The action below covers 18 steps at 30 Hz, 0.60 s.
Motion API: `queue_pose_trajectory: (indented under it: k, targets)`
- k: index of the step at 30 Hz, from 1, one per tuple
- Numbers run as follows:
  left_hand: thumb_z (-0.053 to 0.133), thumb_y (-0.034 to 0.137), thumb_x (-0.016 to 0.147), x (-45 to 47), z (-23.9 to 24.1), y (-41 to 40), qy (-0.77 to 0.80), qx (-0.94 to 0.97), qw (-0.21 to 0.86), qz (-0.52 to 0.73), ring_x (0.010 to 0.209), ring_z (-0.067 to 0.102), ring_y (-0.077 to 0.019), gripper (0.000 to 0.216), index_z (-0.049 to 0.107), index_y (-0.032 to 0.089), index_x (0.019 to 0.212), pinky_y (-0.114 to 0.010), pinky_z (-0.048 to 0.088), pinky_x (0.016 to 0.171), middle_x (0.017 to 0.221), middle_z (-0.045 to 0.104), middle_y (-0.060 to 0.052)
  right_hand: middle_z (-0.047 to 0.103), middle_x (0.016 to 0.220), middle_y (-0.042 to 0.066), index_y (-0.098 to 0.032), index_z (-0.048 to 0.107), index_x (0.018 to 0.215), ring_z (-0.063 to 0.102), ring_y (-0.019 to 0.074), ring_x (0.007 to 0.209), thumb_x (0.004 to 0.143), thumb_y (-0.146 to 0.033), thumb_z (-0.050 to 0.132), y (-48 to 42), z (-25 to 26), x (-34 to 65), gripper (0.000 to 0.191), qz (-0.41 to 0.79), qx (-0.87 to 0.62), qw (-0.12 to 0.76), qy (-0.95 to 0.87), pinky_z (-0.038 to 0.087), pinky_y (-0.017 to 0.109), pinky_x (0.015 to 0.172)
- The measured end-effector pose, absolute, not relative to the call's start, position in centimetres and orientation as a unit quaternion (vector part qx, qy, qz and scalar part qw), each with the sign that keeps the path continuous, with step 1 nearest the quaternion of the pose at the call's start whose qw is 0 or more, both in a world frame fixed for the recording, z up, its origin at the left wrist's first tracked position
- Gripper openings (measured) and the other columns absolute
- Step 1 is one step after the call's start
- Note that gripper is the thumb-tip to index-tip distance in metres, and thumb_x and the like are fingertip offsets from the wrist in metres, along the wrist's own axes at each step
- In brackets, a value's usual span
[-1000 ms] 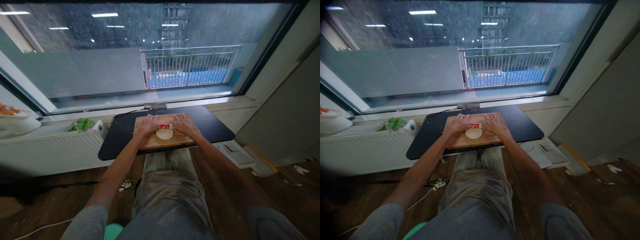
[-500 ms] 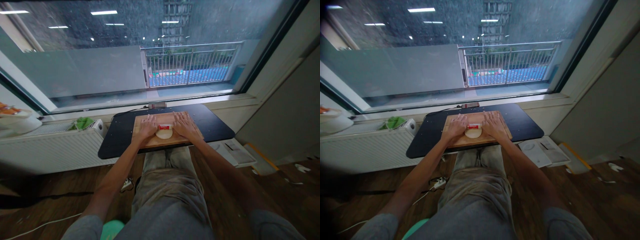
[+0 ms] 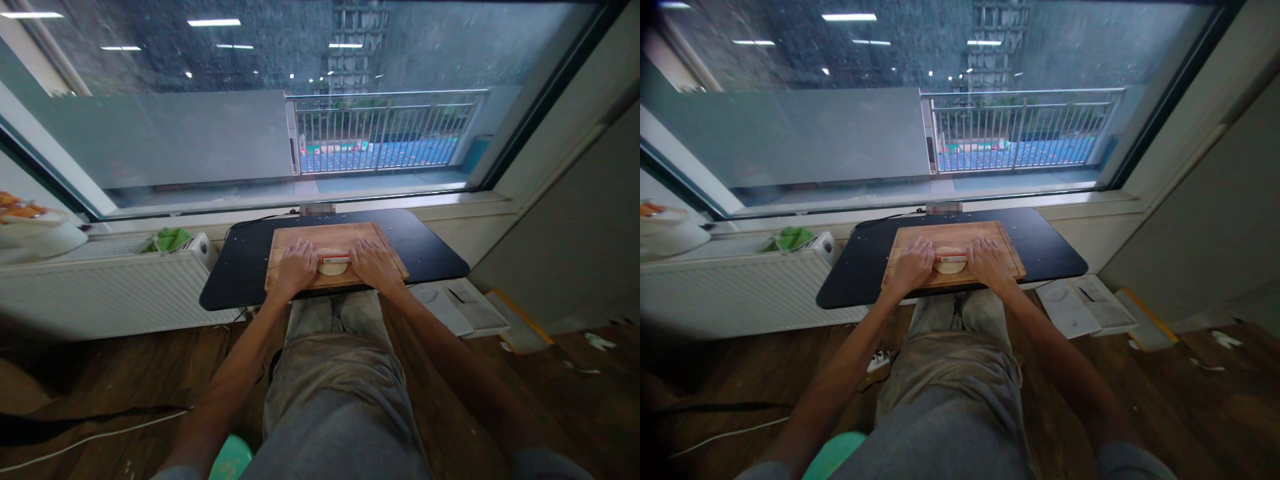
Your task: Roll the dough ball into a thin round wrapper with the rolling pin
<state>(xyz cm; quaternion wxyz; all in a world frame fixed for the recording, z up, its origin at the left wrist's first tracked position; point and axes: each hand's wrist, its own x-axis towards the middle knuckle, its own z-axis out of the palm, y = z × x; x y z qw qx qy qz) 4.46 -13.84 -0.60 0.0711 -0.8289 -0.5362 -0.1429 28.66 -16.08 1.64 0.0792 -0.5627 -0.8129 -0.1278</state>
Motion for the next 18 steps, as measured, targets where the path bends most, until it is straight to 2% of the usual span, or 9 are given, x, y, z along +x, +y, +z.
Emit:
queue_pose_trajectory:
  k: [4,9,12,18]
  targets:
    - [0.029,0.028,0.116,4.6,-0.3,-12.4,-0.538,-0.829,0.06,-0.142,0.163,0.048,-0.0297,0.053,0.063,0.015,0.154,-0.049,0.037,0.133,0.162,0.066,-0.018,0.068,0.154,0.028,-0.005,0.066,0.151,0.061,0.0382,0.149,0.113,-0.022,0.028,-14.3,1.3,29.3,0.056,-0.143,-0.555,0.069,-0.817,0.045,0.055,0.127]
    - [0.029,0.031,0.116,5.1,0.0,-9.6,-0.562,-0.814,0.06,-0.133,0.166,0.044,-0.0335,0.056,0.056,0.011,0.161,-0.052,0.038,0.131,0.166,0.061,-0.023,0.053,0.171,0.029,-0.004,0.064,0.154,0.052,0.0378,0.159,0.112,-0.021,0.039,-10.9,-0.1,30.7,0.052,-0.174,-0.515,0.06,-0.837,0.042,0.056,0.13]
    - [0.029,0.029,0.114,5.3,0.0,-8.1,-0.574,-0.807,0.061,-0.127,0.168,0.04,-0.0368,0.057,0.057,0.007,0.159,-0.053,0.04,0.129,0.167,0.059,-0.025,0.052,0.172,0.027,-0.007,0.063,0.158,0.049,0.0386,0.161,0.11,-0.02,0.043,-9.0,-0.8,31.1,0.053,-0.168,-0.518,0.064,-0.837,0.041,0.061,0.131]
    - [0.034,0.028,0.111,5.3,0.1,-7.0,-0.56,-0.817,0.058,-0.125,0.17,0.035,-0.0379,0.053,0.061,0.009,0.153,-0.054,0.04,0.128,0.166,0.058,-0.026,0.052,0.173,0.025,-0.006,0.06,0.16,0.048,0.0388,0.162,0.111,-0.021,0.04,-7.8,-1.2,30.8,0.056,-0.162,-0.543,0.071,-0.821,0.039,0.06,0.132]
